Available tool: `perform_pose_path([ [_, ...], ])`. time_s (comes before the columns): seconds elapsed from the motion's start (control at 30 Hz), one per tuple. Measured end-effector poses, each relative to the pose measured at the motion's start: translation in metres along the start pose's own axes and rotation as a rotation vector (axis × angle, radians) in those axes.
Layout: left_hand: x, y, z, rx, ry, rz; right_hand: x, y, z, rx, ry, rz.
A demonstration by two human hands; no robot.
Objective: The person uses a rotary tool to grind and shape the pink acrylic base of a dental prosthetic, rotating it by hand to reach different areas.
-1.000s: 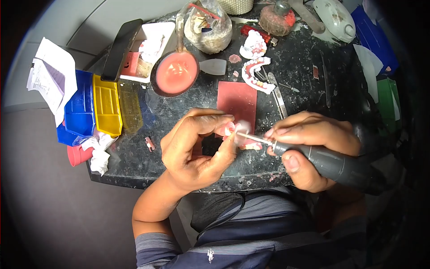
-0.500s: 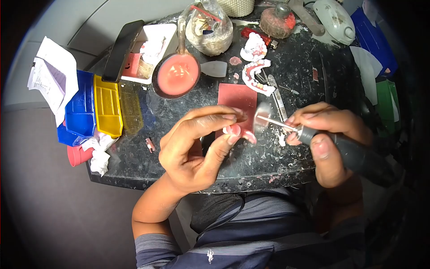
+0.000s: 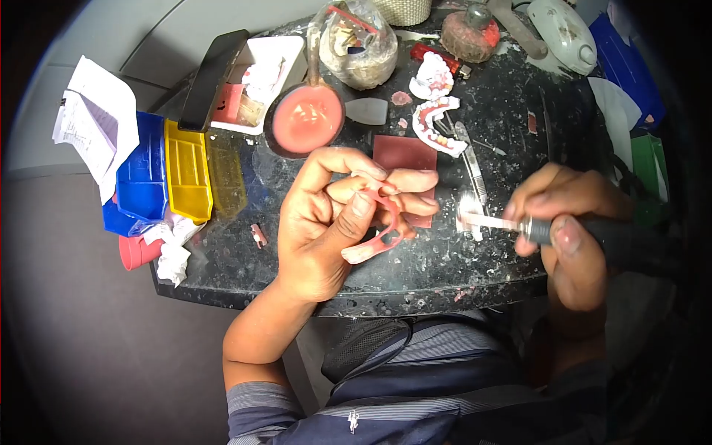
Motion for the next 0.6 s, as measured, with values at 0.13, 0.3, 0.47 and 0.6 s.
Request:
perform_pose_path([
  [0.13,-0.002,-0.001,0.0,0.073,0.006,0.022,0.005,0.008,0.007,0.04,-0.099,0.317],
  [0.3,-0.014,0.007,0.023,0.526,-0.075,0.405,-0.009,0.032,0.034,0.221,-0.189,0.548],
  [0.47,-0.013,-0.001,0.026,0.65,-0.262,0.548,-0.009,0.039,0.043,0.264,-0.248,0.412],
  [0.6,-0.012,0.007,0.034,0.525,-0.12,0.359,-0.008,0.037,0.037,0.16,-0.082,0.309],
])
Point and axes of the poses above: each hand's wrist, its own x-axis towards the middle knuckle, its own z-axis out of the palm, y = z × x, the point moved 4 cm from there along x, towards the middle knuckle, and after that the axes turned 4 degrees about y, right-handed, at the moved point
